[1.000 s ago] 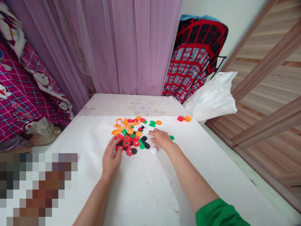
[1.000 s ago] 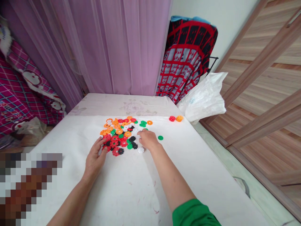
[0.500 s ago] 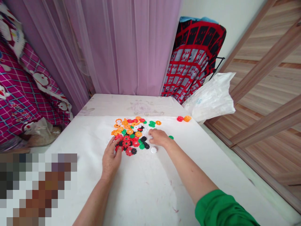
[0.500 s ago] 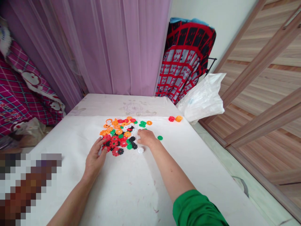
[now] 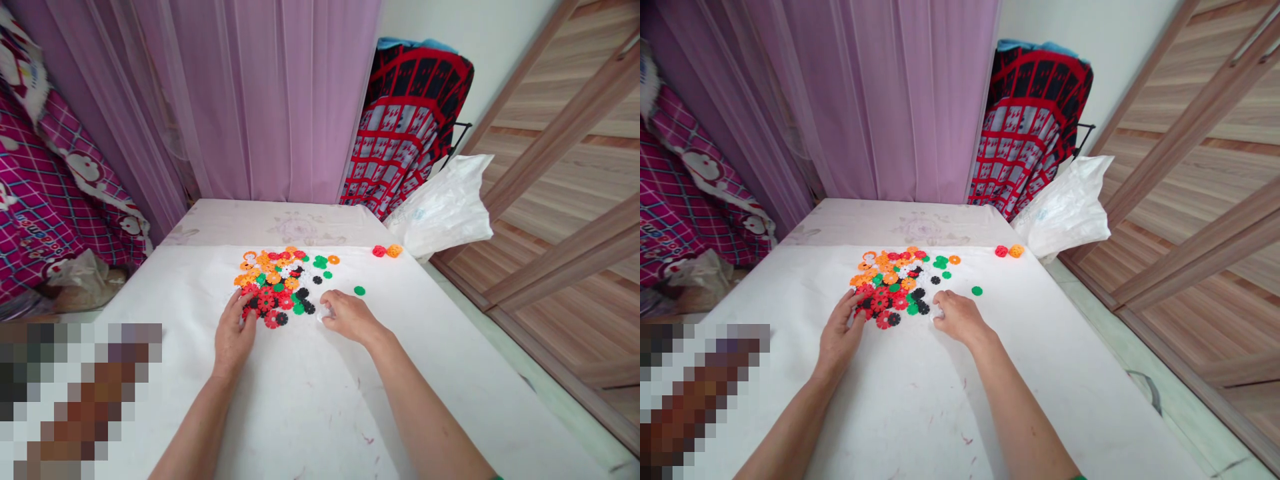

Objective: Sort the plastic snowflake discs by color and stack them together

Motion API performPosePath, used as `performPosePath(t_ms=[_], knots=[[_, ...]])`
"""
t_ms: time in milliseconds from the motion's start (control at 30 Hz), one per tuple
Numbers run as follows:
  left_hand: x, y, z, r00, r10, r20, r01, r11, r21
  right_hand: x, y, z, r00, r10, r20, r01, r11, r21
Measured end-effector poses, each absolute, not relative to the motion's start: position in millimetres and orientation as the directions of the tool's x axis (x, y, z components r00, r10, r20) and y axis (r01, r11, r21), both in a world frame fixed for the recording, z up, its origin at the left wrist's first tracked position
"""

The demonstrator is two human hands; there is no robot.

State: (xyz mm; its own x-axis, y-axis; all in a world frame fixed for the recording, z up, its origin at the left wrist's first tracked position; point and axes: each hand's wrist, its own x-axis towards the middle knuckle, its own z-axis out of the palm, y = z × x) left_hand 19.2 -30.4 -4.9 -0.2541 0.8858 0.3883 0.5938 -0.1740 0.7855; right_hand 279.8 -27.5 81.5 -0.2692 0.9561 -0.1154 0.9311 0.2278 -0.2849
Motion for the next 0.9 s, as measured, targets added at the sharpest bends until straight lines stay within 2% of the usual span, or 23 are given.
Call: performPosePath(t_ms=[233,467,567,733,900], knots=[[21,-32,-5,-0.260,0.884,0.388,0.583,-0.177,0.793,277,-17,87,-0.294,0.952,-0.088,0.931,0.264,-0.254],[21,-30,-7,-0.267,0.877,0.400,0.572,-0.190,0.798,251,22,86,-0.334,0.934,-0.128,0.941,0.323,-0.098],[20,-29,-8,-0.264,0.878,0.401,0.574,-0.191,0.796,243,32,79,-0.367,0.917,-0.154,0.930,0.361,-0.068],[20,-30,-6,-0.255,0.883,0.395,0.580,-0.187,0.793,244,42,75,-0.362,0.921,-0.145,0.932,0.353,-0.084],[20,-31,-5,-0.244,0.887,0.392,0.589,-0.186,0.786,284,43,95,-0.210,0.976,-0.063,0.956,0.191,-0.224]])
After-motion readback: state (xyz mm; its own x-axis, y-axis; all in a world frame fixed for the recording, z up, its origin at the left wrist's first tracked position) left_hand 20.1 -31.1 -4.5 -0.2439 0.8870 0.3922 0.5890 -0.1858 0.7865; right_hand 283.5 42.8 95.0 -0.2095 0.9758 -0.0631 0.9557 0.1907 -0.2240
